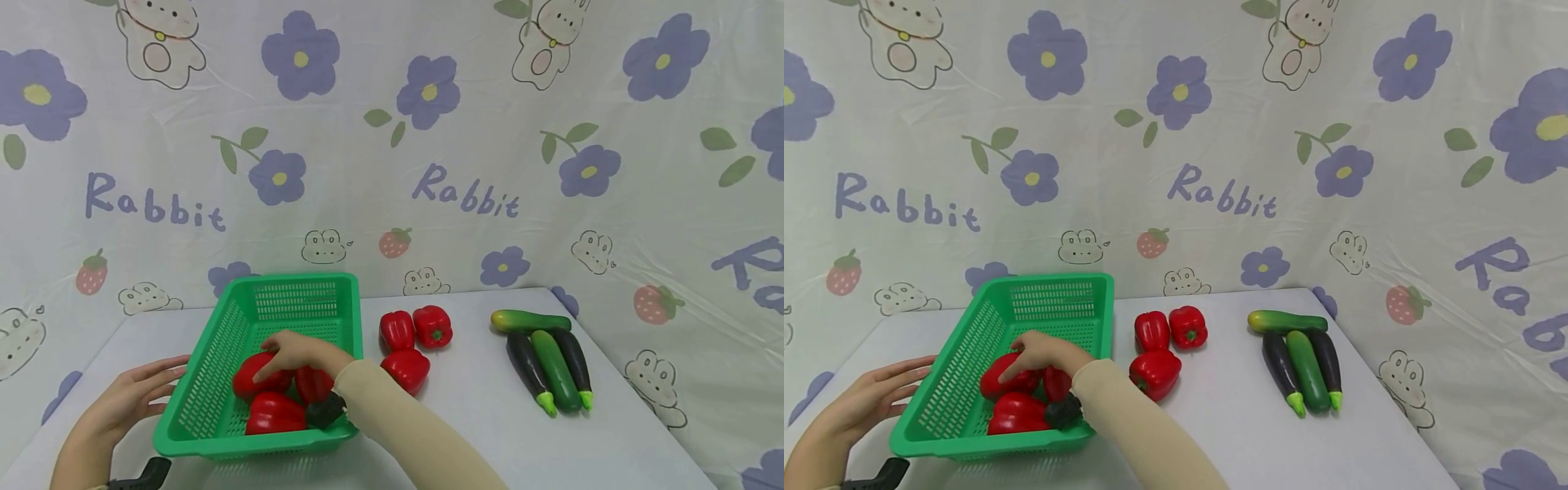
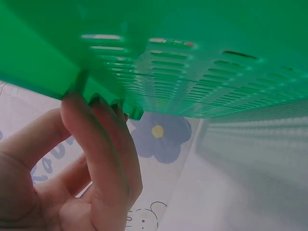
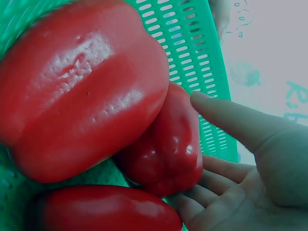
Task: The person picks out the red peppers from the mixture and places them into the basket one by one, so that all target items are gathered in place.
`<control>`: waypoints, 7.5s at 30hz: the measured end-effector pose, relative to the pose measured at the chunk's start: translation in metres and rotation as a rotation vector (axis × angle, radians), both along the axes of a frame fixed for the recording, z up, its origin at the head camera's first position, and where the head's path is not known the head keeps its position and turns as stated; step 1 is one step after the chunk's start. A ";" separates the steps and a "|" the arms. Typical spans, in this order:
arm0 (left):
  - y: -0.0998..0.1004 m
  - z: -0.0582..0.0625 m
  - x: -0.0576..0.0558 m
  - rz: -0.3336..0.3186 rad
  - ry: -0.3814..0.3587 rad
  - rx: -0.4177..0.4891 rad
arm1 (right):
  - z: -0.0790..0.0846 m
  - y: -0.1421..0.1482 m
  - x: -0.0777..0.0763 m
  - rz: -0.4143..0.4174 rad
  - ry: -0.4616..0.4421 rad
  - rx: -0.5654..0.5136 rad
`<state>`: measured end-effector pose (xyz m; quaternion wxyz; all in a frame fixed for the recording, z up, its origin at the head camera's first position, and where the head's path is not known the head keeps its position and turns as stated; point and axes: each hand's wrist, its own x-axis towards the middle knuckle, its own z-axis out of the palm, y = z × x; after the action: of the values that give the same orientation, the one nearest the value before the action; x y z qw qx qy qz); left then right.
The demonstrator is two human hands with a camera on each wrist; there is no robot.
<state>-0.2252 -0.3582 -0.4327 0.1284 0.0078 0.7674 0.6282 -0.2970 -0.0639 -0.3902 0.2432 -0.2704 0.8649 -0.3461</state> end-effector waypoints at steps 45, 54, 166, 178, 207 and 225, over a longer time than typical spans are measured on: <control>0.003 0.001 -0.001 0.037 -0.025 -0.035 | 0.026 0.078 -0.009 -0.100 0.114 -0.342; 0.002 0.001 0.000 0.026 -0.020 -0.021 | 0.021 0.102 -0.017 -0.154 0.106 -0.401; 0.002 0.001 0.001 0.032 -0.010 -0.025 | -0.092 0.240 -0.055 -0.825 0.141 -0.418; 0.003 0.003 0.001 0.036 -0.009 -0.014 | -0.083 0.245 -0.057 -0.858 0.160 -0.444; 0.002 0.001 0.000 0.030 -0.005 -0.013 | -0.048 0.229 -0.059 -0.835 0.225 -0.517; 0.003 0.000 0.000 0.049 -0.014 -0.045 | -0.033 0.202 -0.059 -0.766 0.252 -0.555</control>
<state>-0.2255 -0.3548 -0.4323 0.1183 -0.0184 0.7802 0.6139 -0.3560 0.1386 -0.4231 -0.0894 -0.0272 0.8000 -0.5927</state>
